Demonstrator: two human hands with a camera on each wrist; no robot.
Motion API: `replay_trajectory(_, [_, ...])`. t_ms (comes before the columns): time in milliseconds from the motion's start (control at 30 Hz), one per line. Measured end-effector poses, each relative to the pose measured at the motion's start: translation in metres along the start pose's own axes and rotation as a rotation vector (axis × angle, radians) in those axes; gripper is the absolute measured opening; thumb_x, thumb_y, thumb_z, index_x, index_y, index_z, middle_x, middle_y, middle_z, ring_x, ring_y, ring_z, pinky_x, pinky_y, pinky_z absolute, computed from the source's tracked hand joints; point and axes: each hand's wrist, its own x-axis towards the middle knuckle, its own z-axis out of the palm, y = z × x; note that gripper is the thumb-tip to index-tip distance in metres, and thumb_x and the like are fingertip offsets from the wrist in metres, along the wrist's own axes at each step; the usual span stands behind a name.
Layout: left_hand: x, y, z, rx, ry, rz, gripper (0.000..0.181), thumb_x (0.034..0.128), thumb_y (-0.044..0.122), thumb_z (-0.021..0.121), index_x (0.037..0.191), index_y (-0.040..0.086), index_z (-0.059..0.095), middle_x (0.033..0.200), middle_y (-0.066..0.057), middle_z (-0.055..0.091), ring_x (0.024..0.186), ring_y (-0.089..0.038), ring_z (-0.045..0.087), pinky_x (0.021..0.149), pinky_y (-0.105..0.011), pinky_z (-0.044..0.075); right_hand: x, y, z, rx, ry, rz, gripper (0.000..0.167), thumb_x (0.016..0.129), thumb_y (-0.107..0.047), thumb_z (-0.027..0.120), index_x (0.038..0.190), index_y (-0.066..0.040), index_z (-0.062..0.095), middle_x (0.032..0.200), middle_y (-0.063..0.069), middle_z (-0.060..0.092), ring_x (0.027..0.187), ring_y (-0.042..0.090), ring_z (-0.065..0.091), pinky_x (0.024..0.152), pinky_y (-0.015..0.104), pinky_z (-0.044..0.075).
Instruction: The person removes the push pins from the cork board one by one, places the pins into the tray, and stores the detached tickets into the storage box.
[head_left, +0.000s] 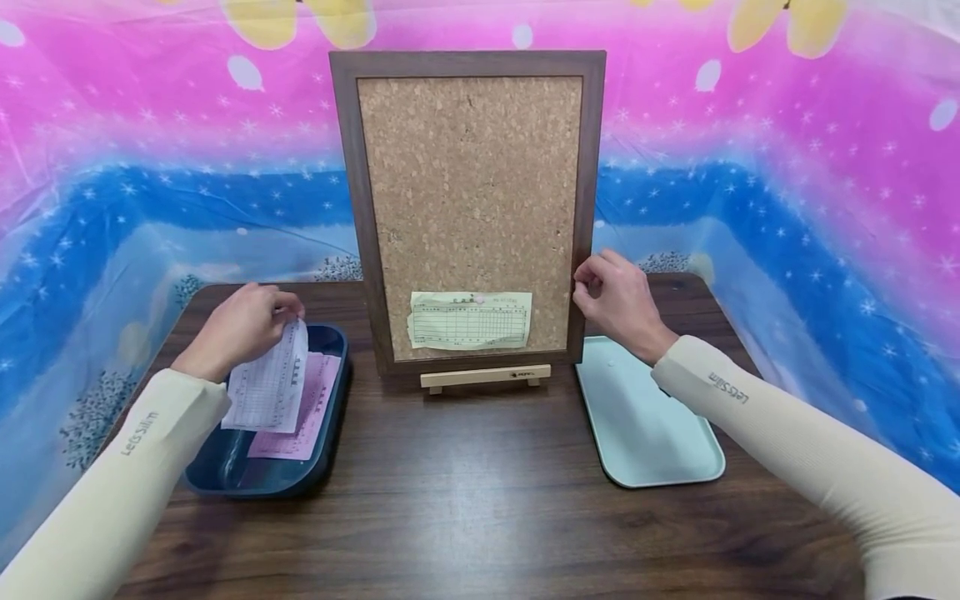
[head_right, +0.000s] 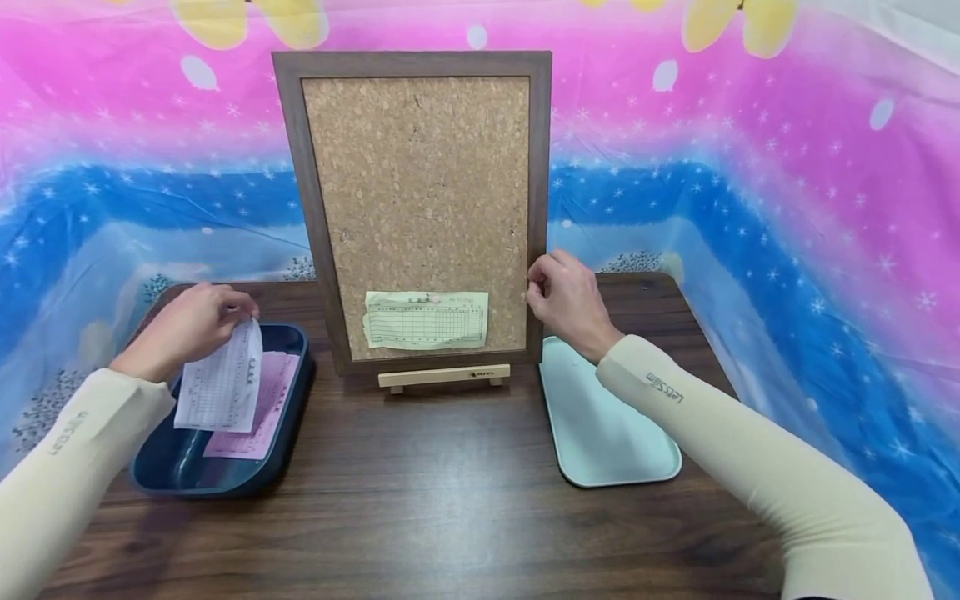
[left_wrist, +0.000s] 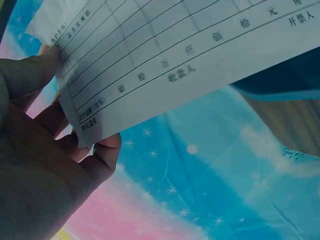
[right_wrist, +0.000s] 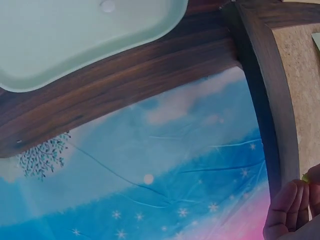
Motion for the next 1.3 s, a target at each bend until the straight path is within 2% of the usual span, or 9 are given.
replay_trajectory(200, [-0.007,-0.006,0.012,-0.011,-0.065,-0.057,0.017,0.093,0.001,0.053,0.1,0.001,0.069,0.099,-0.019,0.065,0.1,-0.04,0.051,0.085,-0.056,0.038,-0.008,0.004,0.001,-0.004,-0.034,0.052,0.005,0.083,-0.006,0.067,0.087,-0.005,0.064,0.085,0.005,0.053,0.075,0.02,0.05,0.067,0.036,0.045])
replay_trajectory(367, [-0.009,-0.009,0.019,-0.035,-0.095,-0.083,0.017,0.0931,0.001,0.053,0.101,0.001,0.068,0.101,-0.02,0.064,0.091,-0.034,0.054,0.075,-0.049,0.045,-0.011,0.008,0.001,-0.005,-0.032,0.048,0.005,0.082,-0.006,0.067,0.086,-0.007,0.063,0.084,0.003,0.053,0.076,0.018,0.051,0.067,0.034,0.045])
replay_trajectory(533, [-0.01,-0.011,0.023,-0.061,-0.133,-0.09,0.018,0.0923,-0.001,0.052,0.1,0.0,0.068,0.099,-0.02,0.064,0.083,-0.029,0.055,0.068,-0.043,0.048,-0.018,0.015,0.0,-0.009,-0.045,0.058,0.004,0.082,-0.005,0.065,0.086,-0.007,0.064,0.085,0.003,0.054,0.075,0.017,0.052,0.066,0.034,0.046])
replay_trajectory(767, [-0.012,-0.014,0.03,-0.098,-0.168,-0.073,0.02,0.0895,-0.005,0.052,0.101,-0.003,0.068,0.099,-0.021,0.064,0.082,-0.028,0.056,0.067,-0.041,0.049,-0.025,0.036,-0.001,-0.029,-0.077,0.159,0.006,0.082,-0.004,0.067,0.087,-0.006,0.064,0.087,0.006,0.056,0.077,0.021,0.053,0.07,0.04,0.048])
replay_trajectory(933, [-0.013,-0.014,0.032,-0.099,-0.151,-0.067,0.022,0.088,-0.007,0.05,0.099,-0.004,0.069,0.097,-0.02,0.065,0.084,-0.03,0.056,0.069,-0.043,0.05,-0.035,0.049,0.003,-0.04,-0.167,0.178,0.004,0.084,-0.005,0.064,0.087,-0.005,0.065,0.084,0.007,0.057,0.073,0.022,0.052,0.067,0.039,0.045])
replay_trajectory(1033, [-0.013,-0.015,0.034,-0.072,-0.148,-0.075,0.022,0.0875,-0.006,0.052,0.097,-0.001,0.071,0.097,-0.019,0.065,0.093,-0.036,0.049,0.081,-0.051,0.042,-0.041,0.054,0.007,-0.03,-0.228,0.182,0.004,0.083,-0.004,0.062,0.087,-0.004,0.065,0.083,0.007,0.056,0.071,0.021,0.052,0.065,0.038,0.045])
replay_trajectory(1167, [-0.012,-0.015,0.036,-0.037,-0.169,-0.103,0.022,0.0874,-0.002,0.054,0.098,0.003,0.072,0.101,-0.02,0.064,0.1,-0.041,0.042,0.084,-0.058,0.029,-0.048,0.061,0.013,-0.012,-0.318,0.181,0.004,0.081,-0.003,0.063,0.085,-0.005,0.064,0.081,0.006,0.055,0.07,0.02,0.052,0.062,0.036,0.043])
replay_trajectory(1300, [-0.011,-0.015,0.039,-0.042,-0.19,-0.117,0.022,0.0868,-0.003,0.054,0.099,0.003,0.072,0.102,-0.02,0.063,0.101,-0.041,0.042,0.085,-0.058,0.029,-0.055,0.065,0.019,0.022,-0.4,0.2,0.004,0.081,-0.003,0.065,0.082,-0.007,0.062,0.079,0.004,0.056,0.068,0.019,0.052,0.06,0.035,0.043])
